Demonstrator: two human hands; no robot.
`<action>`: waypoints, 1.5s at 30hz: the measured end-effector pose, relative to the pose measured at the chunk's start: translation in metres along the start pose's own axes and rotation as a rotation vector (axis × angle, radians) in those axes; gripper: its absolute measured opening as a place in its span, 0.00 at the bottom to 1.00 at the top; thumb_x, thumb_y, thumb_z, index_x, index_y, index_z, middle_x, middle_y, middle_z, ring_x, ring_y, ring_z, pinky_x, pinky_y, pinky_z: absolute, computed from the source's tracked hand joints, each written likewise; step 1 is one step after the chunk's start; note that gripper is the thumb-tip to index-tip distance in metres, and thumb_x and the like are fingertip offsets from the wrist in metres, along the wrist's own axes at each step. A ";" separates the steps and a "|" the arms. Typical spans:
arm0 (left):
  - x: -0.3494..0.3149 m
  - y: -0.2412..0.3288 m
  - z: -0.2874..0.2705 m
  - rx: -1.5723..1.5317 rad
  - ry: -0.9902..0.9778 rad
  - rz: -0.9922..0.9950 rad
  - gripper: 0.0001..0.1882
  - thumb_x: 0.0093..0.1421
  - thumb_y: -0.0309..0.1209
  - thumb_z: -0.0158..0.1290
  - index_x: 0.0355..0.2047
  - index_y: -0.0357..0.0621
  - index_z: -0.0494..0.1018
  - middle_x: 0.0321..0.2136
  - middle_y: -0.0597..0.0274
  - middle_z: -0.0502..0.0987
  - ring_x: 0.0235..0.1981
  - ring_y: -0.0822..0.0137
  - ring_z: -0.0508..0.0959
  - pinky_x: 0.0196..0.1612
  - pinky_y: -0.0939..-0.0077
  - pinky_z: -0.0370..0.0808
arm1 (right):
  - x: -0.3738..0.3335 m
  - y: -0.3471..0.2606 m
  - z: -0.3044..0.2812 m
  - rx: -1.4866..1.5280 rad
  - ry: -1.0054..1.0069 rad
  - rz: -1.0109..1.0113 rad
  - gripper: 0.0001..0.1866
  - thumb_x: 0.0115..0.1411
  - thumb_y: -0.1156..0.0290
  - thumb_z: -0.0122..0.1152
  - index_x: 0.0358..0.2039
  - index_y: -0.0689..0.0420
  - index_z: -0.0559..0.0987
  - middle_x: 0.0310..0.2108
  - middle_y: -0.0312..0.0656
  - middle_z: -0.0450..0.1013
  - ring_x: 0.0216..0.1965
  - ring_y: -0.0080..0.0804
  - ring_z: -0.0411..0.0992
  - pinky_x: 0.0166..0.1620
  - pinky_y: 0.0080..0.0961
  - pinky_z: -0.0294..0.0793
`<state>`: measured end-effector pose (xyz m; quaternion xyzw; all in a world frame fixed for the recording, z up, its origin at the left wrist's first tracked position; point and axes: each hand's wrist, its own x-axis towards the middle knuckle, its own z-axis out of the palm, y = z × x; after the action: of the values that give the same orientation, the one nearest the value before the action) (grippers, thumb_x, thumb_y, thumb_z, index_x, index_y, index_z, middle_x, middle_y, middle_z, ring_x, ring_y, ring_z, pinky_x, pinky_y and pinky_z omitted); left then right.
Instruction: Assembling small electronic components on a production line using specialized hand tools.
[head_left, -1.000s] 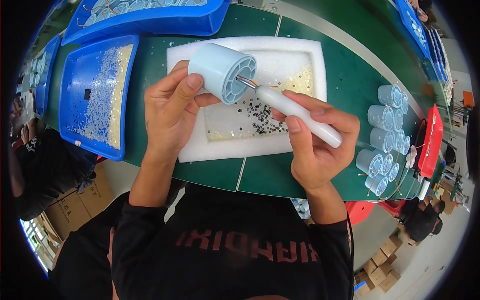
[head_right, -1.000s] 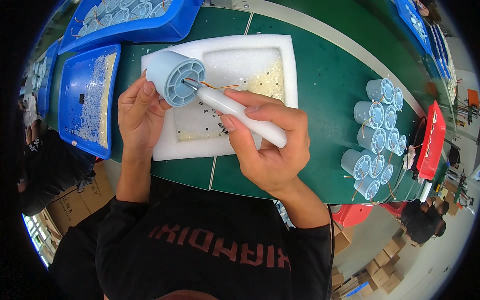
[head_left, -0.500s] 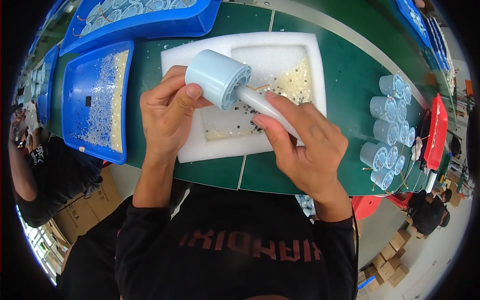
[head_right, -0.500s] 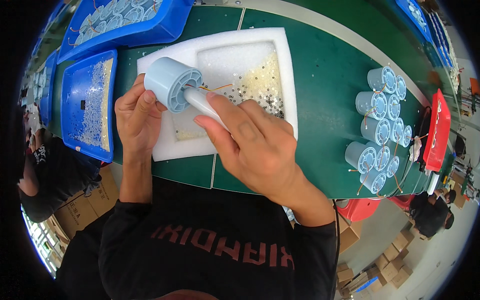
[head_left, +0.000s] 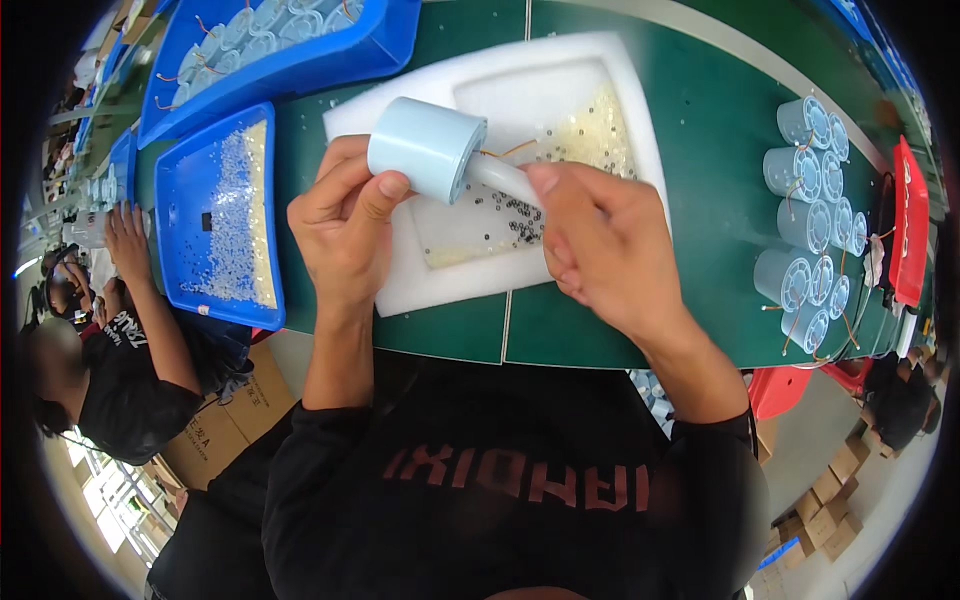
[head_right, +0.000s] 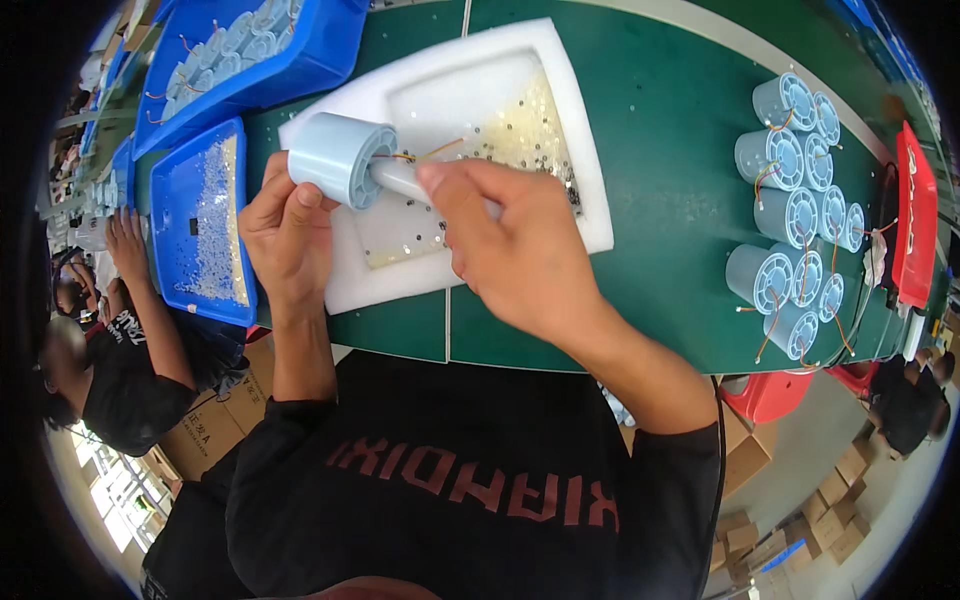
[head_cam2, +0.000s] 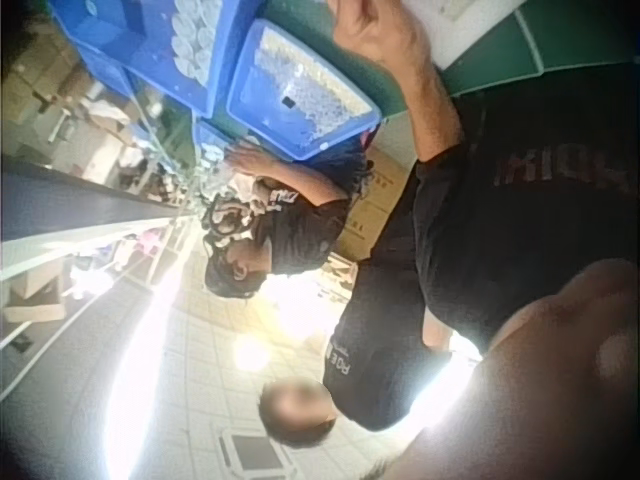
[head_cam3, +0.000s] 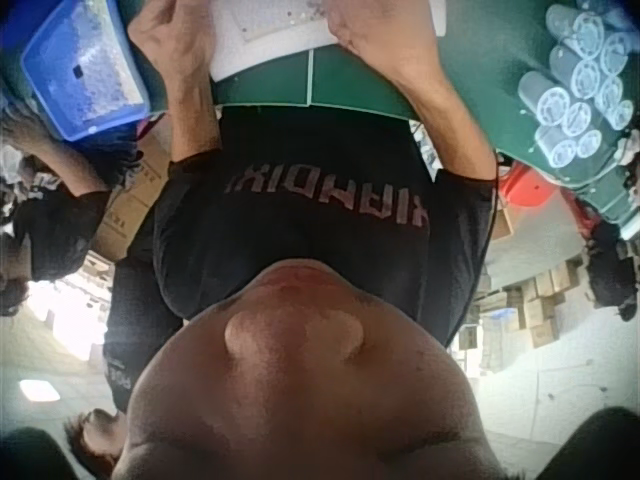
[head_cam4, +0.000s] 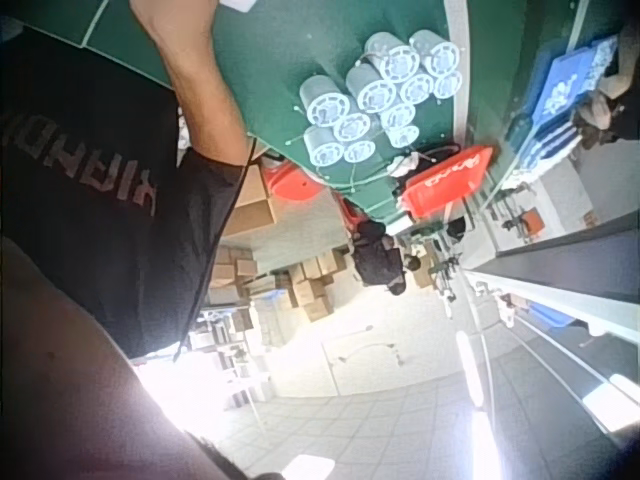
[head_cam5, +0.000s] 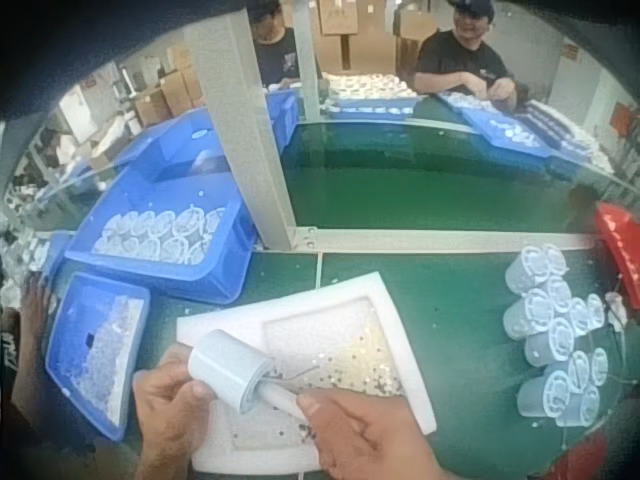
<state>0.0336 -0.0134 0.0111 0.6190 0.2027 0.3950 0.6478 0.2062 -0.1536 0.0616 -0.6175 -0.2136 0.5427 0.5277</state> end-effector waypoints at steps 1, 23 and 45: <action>-0.002 0.000 0.000 0.059 0.029 0.030 0.09 0.57 0.19 0.55 0.38 0.27 0.76 0.40 0.54 0.73 0.42 0.66 0.73 0.47 0.74 0.71 | -0.003 0.002 -0.001 0.039 -0.045 0.069 0.15 0.57 0.71 0.62 0.43 0.62 0.77 0.22 0.44 0.69 0.19 0.35 0.68 0.24 0.23 0.71; 0.008 0.014 0.038 0.864 -0.169 0.778 0.49 0.39 0.15 0.63 0.61 0.27 0.48 0.45 0.41 0.76 0.42 0.52 0.77 0.50 0.64 0.68 | -0.016 0.021 -0.003 -0.570 -0.287 -0.788 0.31 0.47 0.81 0.55 0.55 0.57 0.72 0.28 0.49 0.76 0.22 0.46 0.74 0.28 0.31 0.75; 0.073 0.046 0.023 0.495 -0.043 0.617 0.49 0.44 0.14 0.59 0.62 0.36 0.42 0.52 0.41 0.68 0.54 0.50 0.70 0.56 0.60 0.68 | -0.052 -0.007 -0.036 -0.358 0.075 -0.746 0.18 0.51 0.82 0.53 0.44 0.60 0.80 0.20 0.39 0.71 0.19 0.20 0.69 0.25 0.17 0.66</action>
<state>0.0833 0.0240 0.0760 0.7965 0.0826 0.4973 0.3337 0.2239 -0.2102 0.0856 -0.5992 -0.4944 0.2458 0.5797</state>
